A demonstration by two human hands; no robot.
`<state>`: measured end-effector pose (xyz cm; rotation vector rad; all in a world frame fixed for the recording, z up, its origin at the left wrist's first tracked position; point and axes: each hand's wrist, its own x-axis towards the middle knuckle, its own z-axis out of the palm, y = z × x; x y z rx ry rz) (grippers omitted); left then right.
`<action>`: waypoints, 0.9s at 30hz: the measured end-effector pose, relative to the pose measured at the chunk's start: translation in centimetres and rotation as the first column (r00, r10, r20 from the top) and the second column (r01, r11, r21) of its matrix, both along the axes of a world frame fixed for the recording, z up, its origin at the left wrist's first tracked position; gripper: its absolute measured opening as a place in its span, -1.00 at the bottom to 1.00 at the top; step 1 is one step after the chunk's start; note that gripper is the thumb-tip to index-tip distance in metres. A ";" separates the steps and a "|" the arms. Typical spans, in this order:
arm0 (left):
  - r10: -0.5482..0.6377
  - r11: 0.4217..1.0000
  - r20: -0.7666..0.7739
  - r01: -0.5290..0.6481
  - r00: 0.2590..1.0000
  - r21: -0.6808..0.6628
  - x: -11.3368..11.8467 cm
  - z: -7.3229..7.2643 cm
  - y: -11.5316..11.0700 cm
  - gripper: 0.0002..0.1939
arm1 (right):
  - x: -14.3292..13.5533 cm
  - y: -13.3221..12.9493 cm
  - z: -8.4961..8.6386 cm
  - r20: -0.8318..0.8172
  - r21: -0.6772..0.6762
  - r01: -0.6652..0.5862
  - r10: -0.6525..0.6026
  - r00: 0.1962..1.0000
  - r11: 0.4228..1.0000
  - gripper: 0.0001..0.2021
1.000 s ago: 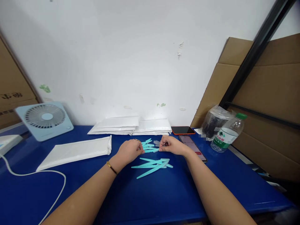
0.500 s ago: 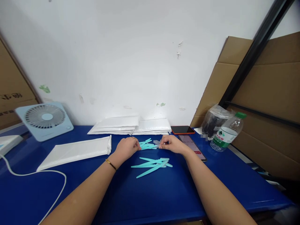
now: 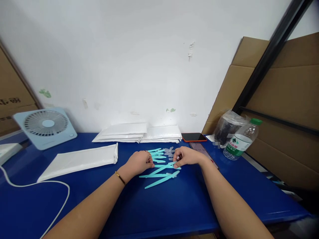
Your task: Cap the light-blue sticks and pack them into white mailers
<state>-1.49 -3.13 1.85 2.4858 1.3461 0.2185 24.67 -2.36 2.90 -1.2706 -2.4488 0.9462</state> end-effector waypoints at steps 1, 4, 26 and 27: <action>0.005 1.000 0.004 -0.005 1.000 0.008 -0.2 0.0 0.2 -0.81 | 0.0 0.1 -0.1 -0.001 -0.001 -0.008 0.008 1.000 1.000 -0.71; 0.050 0.996 -0.003 -0.049 0.999 0.072 -1.1 0.3 0.7 -0.85 | -0.1 0.5 -0.5 -0.054 0.058 0.064 -0.061 0.997 0.996 -0.73; 0.036 0.991 0.349 0.012 0.936 -0.135 -1.9 0.7 0.9 -0.71 | -0.5 0.4 0.1 -0.328 -0.039 0.134 -0.139 0.934 0.990 -0.70; 0.037 0.990 0.363 0.016 0.931 -0.141 -1.9 0.7 0.9 -0.71 | -0.5 0.4 0.1 -0.354 -0.048 0.145 -0.153 0.923 0.988 -0.70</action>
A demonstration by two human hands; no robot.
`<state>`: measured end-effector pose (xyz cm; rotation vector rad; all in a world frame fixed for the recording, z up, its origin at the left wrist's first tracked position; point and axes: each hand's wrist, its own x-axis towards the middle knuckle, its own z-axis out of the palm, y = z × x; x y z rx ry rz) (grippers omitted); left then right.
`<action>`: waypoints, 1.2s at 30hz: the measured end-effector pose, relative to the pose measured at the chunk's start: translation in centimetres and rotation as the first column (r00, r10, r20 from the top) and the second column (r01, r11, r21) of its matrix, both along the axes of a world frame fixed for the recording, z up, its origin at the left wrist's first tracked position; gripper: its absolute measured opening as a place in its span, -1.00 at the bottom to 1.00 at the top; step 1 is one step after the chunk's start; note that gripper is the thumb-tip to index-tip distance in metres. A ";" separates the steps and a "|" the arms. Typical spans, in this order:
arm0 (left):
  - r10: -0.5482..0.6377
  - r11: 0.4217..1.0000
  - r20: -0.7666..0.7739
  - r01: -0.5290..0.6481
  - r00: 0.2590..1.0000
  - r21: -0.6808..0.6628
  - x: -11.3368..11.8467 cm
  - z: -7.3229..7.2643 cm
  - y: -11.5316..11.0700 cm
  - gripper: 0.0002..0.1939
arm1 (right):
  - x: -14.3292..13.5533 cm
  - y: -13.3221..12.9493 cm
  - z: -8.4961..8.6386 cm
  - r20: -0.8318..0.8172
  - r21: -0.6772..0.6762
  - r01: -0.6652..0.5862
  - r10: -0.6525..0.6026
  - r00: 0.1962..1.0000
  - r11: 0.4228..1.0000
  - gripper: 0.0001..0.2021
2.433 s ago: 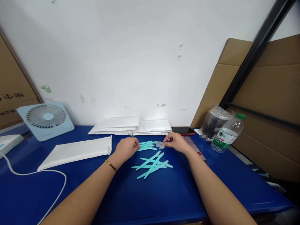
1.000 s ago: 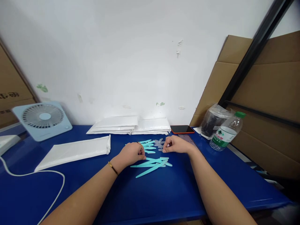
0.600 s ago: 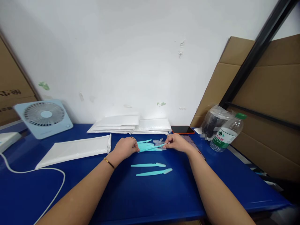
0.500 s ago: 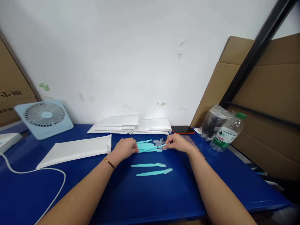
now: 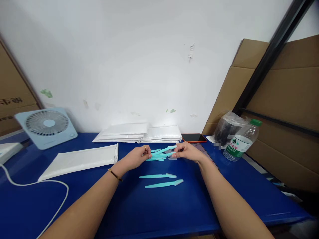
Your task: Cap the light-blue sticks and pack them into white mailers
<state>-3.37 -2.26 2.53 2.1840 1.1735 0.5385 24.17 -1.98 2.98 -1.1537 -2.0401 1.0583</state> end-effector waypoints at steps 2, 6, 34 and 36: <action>-0.039 0.997 0.052 0.042 0.998 -0.058 0.0 0.1 -0.1 -0.73 | 0.1 0.0 0.0 -0.061 -0.027 0.030 -0.032 0.998 0.999 -0.70; -0.109 0.980 0.161 0.133 0.981 -0.146 0.1 0.2 -0.1 -0.81 | 0.0 -0.1 0.2 -0.125 -0.094 0.028 -0.039 0.991 0.995 -0.69; -0.005 0.976 0.105 0.028 0.994 -0.215 -2.5 -0.1 1.9 -0.65 | 1.3 1.1 -1.4 -0.232 -0.112 0.229 -0.249 0.940 0.967 -0.61; 0.016 0.996 0.007 -0.015 1.000 -0.093 -2.4 -0.1 1.8 -0.74 | 1.1 1.4 -2.0 -0.103 -0.059 0.233 -0.238 0.966 0.971 -0.62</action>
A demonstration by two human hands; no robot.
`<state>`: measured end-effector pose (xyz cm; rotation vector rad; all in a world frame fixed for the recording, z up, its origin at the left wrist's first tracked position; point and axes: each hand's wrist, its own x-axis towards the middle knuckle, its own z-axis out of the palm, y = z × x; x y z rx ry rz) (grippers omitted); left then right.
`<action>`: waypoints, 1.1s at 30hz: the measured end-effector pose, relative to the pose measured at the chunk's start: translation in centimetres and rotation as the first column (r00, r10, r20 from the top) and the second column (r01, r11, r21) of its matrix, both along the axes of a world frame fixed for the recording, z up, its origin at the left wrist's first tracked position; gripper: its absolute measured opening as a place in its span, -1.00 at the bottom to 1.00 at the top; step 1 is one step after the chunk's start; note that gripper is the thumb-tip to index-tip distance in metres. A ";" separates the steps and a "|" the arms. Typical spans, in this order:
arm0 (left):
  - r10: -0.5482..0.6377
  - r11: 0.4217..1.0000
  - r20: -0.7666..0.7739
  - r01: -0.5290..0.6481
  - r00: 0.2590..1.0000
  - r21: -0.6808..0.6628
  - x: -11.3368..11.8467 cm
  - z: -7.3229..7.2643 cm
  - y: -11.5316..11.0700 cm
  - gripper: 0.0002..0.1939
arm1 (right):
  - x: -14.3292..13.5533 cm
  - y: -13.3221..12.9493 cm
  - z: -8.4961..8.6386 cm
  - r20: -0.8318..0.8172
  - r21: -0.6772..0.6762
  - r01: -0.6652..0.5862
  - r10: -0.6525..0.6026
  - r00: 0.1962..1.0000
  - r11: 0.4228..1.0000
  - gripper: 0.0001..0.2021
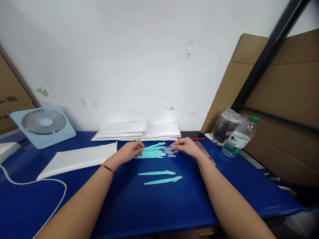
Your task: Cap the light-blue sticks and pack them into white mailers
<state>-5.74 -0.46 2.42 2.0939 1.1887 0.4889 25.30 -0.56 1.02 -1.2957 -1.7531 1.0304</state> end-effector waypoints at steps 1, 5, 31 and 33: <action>0.022 0.997 -0.068 -0.017 0.997 0.074 0.2 0.0 -0.1 -0.76 | -0.2 0.1 -0.3 0.088 0.016 -0.003 0.002 0.996 1.000 -0.62; 0.111 0.959 -0.299 -0.024 0.948 0.281 1.0 0.1 -0.9 -0.78 | -1.0 -0.2 0.0 0.330 0.201 0.014 -0.081 0.940 0.980 -0.66; 0.007 0.918 -0.337 0.127 0.942 0.375 2.2 0.9 -2.1 -0.83 | -2.7 -2.5 1.2 0.418 0.048 -0.208 0.169 0.892 0.977 -0.83; 0.075 0.901 -0.333 0.079 0.940 0.426 2.0 0.9 -1.9 -0.83 | -2.2 -2.3 1.2 0.456 0.079 -0.135 0.084 0.886 0.988 -0.81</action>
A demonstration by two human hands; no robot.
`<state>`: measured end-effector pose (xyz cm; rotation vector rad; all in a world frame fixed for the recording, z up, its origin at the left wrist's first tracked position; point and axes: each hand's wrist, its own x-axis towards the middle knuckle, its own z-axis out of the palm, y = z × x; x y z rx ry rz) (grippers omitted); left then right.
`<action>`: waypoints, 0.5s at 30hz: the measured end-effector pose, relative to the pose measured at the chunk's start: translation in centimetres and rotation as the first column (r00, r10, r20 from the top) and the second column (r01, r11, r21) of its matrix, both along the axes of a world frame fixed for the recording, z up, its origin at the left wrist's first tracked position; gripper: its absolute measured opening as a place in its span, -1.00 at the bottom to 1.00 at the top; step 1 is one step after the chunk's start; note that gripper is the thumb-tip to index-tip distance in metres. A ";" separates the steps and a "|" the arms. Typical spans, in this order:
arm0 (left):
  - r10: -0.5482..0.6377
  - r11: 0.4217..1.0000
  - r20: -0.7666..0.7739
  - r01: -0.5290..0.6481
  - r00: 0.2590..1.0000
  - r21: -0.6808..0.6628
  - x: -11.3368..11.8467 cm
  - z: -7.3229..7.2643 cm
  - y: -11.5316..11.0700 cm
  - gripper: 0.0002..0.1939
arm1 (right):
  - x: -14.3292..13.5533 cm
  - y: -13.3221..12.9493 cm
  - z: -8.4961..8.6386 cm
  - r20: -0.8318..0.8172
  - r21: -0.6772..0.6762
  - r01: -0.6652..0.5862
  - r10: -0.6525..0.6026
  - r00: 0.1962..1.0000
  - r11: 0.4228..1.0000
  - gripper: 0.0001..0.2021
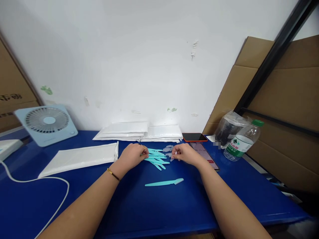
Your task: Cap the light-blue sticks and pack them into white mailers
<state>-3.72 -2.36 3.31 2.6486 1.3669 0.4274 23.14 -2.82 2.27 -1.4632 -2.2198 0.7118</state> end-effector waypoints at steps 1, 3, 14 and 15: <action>0.010 1.000 0.013 -0.010 1.000 0.014 0.0 0.1 -0.1 -0.81 | 0.2 -0.1 0.2 0.015 0.015 0.014 -0.014 1.000 1.000 -0.79; -0.020 1.000 0.051 0.021 0.999 -0.022 0.4 0.5 -0.9 -0.74 | 0.5 -0.6 0.9 0.043 0.005 -0.047 0.046 0.998 0.999 -0.74; -0.166 0.923 -0.007 0.153 0.986 -0.353 3.4 -0.2 -4.5 -0.89 | -0.2 -1.8 1.1 0.152 -0.380 -0.316 0.396 0.905 0.869 -0.71; -0.140 0.932 -0.022 0.125 0.990 -0.341 3.3 -0.1 -4.2 -0.91 | 0.1 -1.6 0.9 0.139 -0.399 -0.290 0.370 0.918 0.870 -0.71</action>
